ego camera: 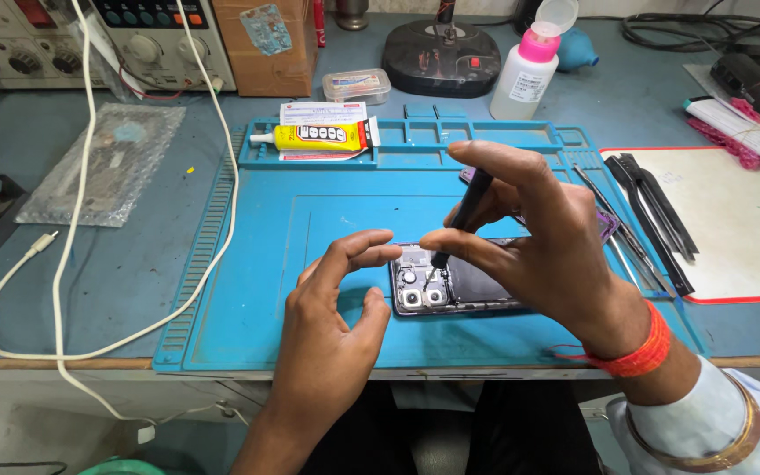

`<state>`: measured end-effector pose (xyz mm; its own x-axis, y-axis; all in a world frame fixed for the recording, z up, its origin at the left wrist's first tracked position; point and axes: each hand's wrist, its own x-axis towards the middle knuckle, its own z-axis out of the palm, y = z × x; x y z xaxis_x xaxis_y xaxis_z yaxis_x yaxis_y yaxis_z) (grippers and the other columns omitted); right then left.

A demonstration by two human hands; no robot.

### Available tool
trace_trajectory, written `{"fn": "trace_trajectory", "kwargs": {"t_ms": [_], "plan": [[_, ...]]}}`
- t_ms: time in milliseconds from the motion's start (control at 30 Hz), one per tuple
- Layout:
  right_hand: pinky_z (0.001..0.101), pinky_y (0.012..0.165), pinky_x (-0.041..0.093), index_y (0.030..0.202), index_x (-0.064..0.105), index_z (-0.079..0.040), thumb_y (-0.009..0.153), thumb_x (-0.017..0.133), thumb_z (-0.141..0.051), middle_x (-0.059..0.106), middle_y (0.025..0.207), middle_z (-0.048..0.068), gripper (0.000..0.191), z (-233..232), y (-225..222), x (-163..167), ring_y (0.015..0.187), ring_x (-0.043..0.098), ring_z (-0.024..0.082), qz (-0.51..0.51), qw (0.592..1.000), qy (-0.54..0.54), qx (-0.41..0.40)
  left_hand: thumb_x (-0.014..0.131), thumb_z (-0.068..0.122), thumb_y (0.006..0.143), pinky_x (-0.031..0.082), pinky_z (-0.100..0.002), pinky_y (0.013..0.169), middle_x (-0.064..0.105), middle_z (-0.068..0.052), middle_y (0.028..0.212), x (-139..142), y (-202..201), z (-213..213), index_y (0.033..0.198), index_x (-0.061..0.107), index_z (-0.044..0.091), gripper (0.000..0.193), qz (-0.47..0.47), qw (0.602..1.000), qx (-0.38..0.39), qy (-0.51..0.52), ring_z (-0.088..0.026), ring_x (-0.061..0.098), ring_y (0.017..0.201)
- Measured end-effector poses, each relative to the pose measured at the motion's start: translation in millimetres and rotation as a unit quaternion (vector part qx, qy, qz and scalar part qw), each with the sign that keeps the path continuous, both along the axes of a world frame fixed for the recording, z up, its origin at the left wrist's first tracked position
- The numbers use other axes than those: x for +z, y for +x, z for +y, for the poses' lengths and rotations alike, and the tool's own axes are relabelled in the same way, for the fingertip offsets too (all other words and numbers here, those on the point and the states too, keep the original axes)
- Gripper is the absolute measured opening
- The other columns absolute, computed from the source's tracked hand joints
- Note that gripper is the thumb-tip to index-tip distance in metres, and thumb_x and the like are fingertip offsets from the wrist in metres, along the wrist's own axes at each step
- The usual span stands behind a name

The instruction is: The person uses a screwdriver to unscrew and work on the internal components of a disassembled smartphone on a repair mat. They then place the phone into a testing machine at a nearby station, peel a protective strip from a white phone back cover, and press the cover onto the phone body.

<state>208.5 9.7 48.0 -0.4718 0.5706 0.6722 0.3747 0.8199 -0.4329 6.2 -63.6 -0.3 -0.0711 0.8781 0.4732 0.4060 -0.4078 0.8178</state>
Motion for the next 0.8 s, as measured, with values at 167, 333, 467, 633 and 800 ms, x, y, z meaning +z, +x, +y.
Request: {"fn": "trace_trajectory", "kwargs": {"t_ms": [167,333,467,633,800], "plan": [[0.0322,0.091,0.067,0.150,0.040,-0.001,0.100,0.072,-0.001,0.072,0.115,0.014,0.059,0.8,4.6,-2.9,0.105,0.078,0.020,0.006,0.992,-0.015,0.125,0.062,-0.001,0.084,0.052,-0.036,0.079,0.079,-0.001,0.116,0.5,-1.0,0.4,0.128,0.064,0.012,0.046,-0.024,0.998,0.003,-0.054,-0.021,0.073,0.108],[0.0322,0.086,0.066,0.145,0.047,-0.005,0.093,0.083,-0.010,0.074,0.106,0.011,0.064,3.3,3.6,-3.6,0.094,0.079,0.019,0.004,0.999,0.042,0.028,0.062,-0.004,0.083,0.051,-0.036,0.095,0.078,-0.004,0.115,-0.9,-0.6,0.0,0.127,0.063,0.009,0.046,-0.002,1.000,-0.001,0.006,-0.023,0.071,0.112],[0.0344,0.093,0.064,0.144,0.042,0.000,0.096,0.071,-0.003,0.070,0.119,0.015,0.056,0.8,2.8,-1.7,0.106,0.075,0.024,0.000,0.995,0.045,0.088,0.062,-0.003,0.084,0.052,-0.036,0.093,0.078,-0.003,0.115,-1.4,-1.5,0.0,0.127,0.063,0.010,0.045,-0.008,1.000,0.001,-0.010,-0.023,0.072,0.112],[0.0320,0.084,0.065,0.142,0.042,-0.002,0.095,0.073,-0.005,0.071,0.111,0.013,0.056,0.9,3.2,-2.8,0.095,0.078,0.019,0.021,0.997,0.014,0.071,0.062,-0.002,0.085,0.050,-0.034,0.080,0.079,0.000,0.117,-0.9,-0.4,0.2,0.129,0.063,0.012,0.046,-0.013,0.999,-0.001,-0.034,-0.021,0.072,0.106],[0.0310,0.087,0.064,0.146,0.043,-0.005,0.095,0.082,-0.010,0.069,0.116,0.011,0.064,2.2,5.4,-8.2,0.095,0.076,0.017,0.019,0.995,0.084,0.052,0.063,-0.003,0.083,0.052,-0.032,0.079,0.079,-0.002,0.114,0.5,0.5,-0.1,0.127,0.064,0.011,0.046,-0.008,1.000,0.004,-0.017,-0.021,0.072,0.103]]}}
